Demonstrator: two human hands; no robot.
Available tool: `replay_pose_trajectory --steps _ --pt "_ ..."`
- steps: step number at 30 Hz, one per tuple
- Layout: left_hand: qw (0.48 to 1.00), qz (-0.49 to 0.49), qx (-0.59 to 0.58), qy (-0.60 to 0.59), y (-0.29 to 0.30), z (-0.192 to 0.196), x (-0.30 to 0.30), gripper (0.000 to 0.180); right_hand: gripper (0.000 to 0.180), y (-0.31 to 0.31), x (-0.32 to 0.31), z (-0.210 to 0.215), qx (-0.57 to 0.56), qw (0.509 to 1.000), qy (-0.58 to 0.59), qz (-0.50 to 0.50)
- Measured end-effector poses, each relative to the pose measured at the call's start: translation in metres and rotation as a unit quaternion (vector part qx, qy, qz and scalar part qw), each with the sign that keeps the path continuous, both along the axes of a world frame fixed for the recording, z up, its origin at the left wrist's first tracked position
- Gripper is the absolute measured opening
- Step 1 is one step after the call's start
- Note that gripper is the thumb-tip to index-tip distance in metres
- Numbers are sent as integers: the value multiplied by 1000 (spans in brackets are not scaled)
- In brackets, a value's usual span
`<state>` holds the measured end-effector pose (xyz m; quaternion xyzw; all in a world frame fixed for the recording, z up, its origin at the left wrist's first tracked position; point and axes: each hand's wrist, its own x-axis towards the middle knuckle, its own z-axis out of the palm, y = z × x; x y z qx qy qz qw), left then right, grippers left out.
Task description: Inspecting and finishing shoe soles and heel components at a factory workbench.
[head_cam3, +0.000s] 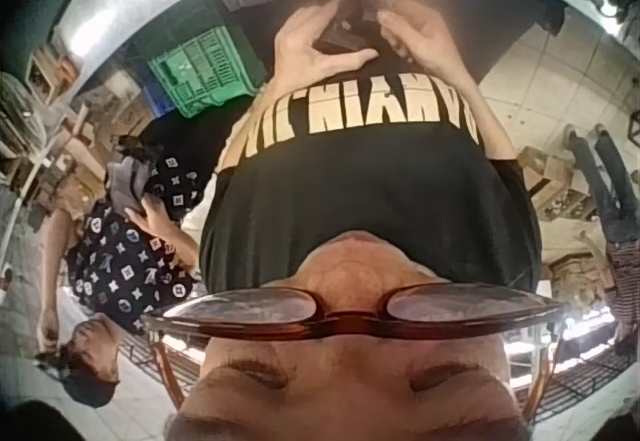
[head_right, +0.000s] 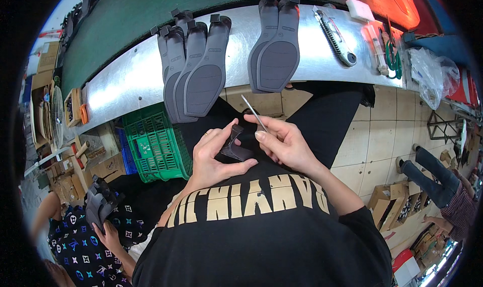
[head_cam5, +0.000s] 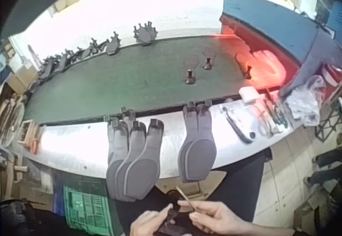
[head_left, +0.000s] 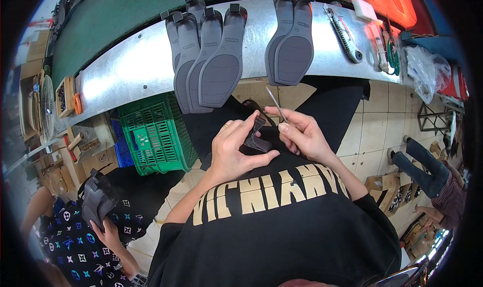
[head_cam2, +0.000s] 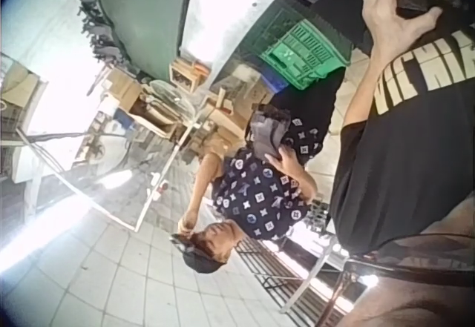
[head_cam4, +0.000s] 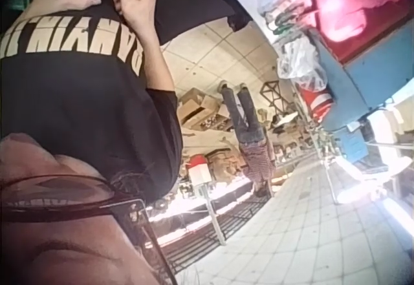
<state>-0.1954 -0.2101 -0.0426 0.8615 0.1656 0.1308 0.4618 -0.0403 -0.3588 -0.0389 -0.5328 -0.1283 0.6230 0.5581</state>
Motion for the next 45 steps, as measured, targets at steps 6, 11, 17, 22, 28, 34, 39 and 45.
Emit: replay_pose_trajectory --steps 6,11,17,22,28,34,39,45 --pt "997 19 70 -24 1 2 3 87 31 22 -6 -4 72 994 -82 -27" --pt "994 42 91 -37 1 0 3 84 30 32 -11 -11 100 992 -77 -32" --pt "994 54 97 -26 1 -3 3 83 26 35 -13 -16 85 994 -42 -44" --pt "992 57 105 -34 1 -4 4 83 25 37 -13 -15 83 995 -35 -42" --pt "991 58 111 -38 0 -5 4 82 24 37 -14 -20 84 995 -24 -54" --pt "992 56 108 -22 -1 -3 3 82 23 36 -13 -18 88 994 -20 -57" --pt "993 48 107 -11 -1 -3 3 82 22 35 -11 -11 66 996 -16 -52" --pt "993 47 111 -11 -2 -5 3 81 22 35 -12 -12 40 997 -19 -60"
